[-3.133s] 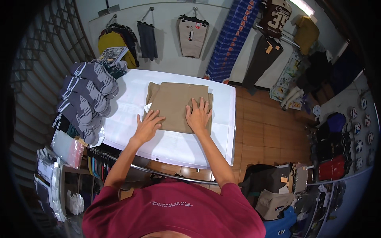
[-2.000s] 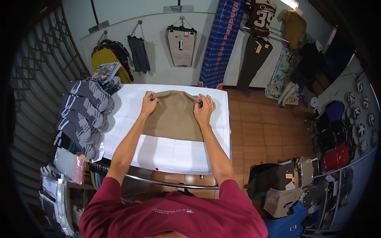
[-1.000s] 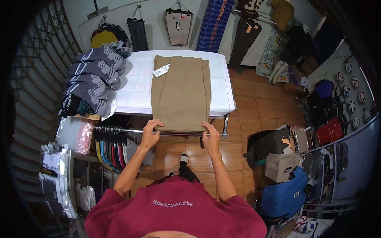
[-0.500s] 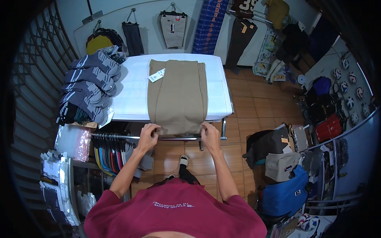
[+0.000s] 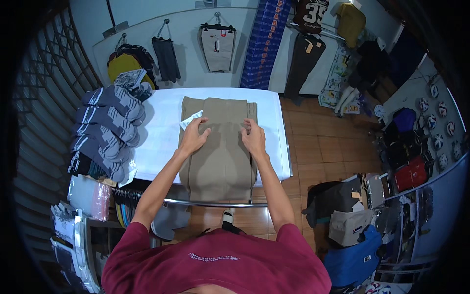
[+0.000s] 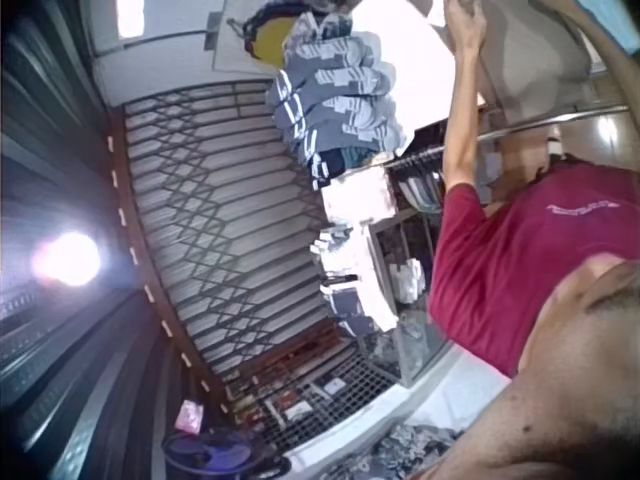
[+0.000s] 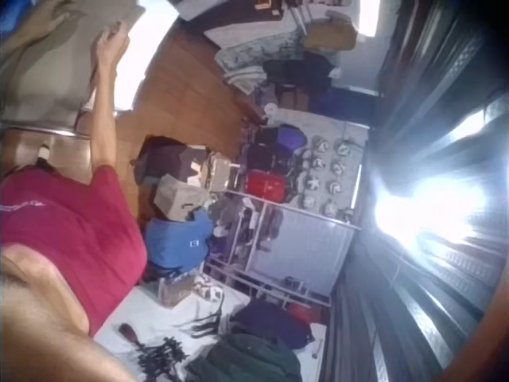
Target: The person is seen unpacking pants from plastic bags, folding them, and clipping them onto hangers to be placed on a display rack.
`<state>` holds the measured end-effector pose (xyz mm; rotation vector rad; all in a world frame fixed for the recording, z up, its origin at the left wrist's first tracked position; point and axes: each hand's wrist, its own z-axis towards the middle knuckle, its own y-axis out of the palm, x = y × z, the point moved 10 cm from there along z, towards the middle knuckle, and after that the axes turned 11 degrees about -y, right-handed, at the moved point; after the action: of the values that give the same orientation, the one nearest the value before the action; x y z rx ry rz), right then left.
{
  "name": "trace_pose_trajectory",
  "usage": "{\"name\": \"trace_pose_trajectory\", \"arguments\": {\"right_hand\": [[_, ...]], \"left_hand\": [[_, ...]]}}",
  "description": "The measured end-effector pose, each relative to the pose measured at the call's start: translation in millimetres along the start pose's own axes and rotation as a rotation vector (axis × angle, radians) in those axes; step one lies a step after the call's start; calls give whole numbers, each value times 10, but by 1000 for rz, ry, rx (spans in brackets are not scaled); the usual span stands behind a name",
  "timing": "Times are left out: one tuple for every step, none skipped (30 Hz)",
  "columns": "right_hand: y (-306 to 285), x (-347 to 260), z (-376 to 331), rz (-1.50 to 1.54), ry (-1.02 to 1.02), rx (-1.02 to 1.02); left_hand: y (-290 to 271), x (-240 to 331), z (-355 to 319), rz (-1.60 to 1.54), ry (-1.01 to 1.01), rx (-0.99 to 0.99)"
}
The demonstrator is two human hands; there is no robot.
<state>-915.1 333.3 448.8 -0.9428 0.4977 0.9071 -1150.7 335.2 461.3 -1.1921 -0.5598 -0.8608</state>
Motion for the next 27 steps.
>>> {"name": "trace_pose_trajectory", "arguments": {"right_hand": [[61, 106, 140, -30, -5, -10], [106, 184, 286, -28, -8, -9], [147, 273, 424, -67, 1, -19], [186, 359, 544, -107, 11, -27], [227, 448, 646, -107, 10, -26], [255, 549, 734, -145, 26, -21], [273, 646, 803, -184, 43, -14], [351, 657, 859, -179, 42, -22], [403, 683, 866, -255, 107, -49], [444, 705, 859, -332, 172, -76], [453, 702, 855, -335, 156, -69], [466, 716, 848, -333, 156, -73], [464, 737, 837, -303, 163, -59], [442, 749, 821, -275, 176, -43], [426, 760, 821, -275, 183, -46], [442, 778, 817, -277, 192, -87], [486, 784, 827, -276, 194, -128], [515, 787, 819, -271, 194, -130], [524, 742, 813, -251, 159, -94], [516, 730, 804, -233, 126, -57], [528, 755, 795, -232, 126, -59], [510, 742, 795, -229, 96, -29], [475, 713, 791, -227, 67, 2], [459, 715, 783, -228, 68, 1], [477, 714, 782, -217, 62, -40], [494, 701, 780, -205, 55, -81], [460, 829, 766, -213, 59, -73]], "left_hand": [[54, -83, 151, 20, -10, 21], [92, -145, 293, 40, -20, 43], [137, -198, 435, 42, -19, 46], [183, -303, 580, 62, -70, 41], [248, -421, 700, 82, -120, 35], [308, -484, 795, 82, -119, 35], [361, -579, 888, 96, -153, 43], [401, -734, 972, 114, -198, 55], [430, -809, 1028, 117, -204, 62], [441, -934, 1061, 194, -262, 88], [451, -988, 1088, 269, -316, 109], [468, -1001, 1138, 270, -321, 110], [499, -1109, 1185, 271, -415, 77], [527, -1179, 1202, 272, -507, 38], [528, -1163, 1235, 274, -511, 32], [571, -1201, 1249, 259, -565, -27], [587, -1260, 1261, 245, -618, -78], [570, -1342, 1295, 249, -621, -76], [588, -1444, 1316, 201, -624, -119], [633, -1478, 1321, 151, -626, -164], [649, -1502, 1326, 151, -629, -164], [627, -1509, 1335, 145, -618, -124], [605, -1483, 1334, 137, -607, -86], [614, -1468, 1317, 136, -608, -87], [580, -1417, 1312, 100, -576, -40], [533, -1364, 1298, 64, -544, 7], [566, -1322, 1311, 60, -536, 0]]}}
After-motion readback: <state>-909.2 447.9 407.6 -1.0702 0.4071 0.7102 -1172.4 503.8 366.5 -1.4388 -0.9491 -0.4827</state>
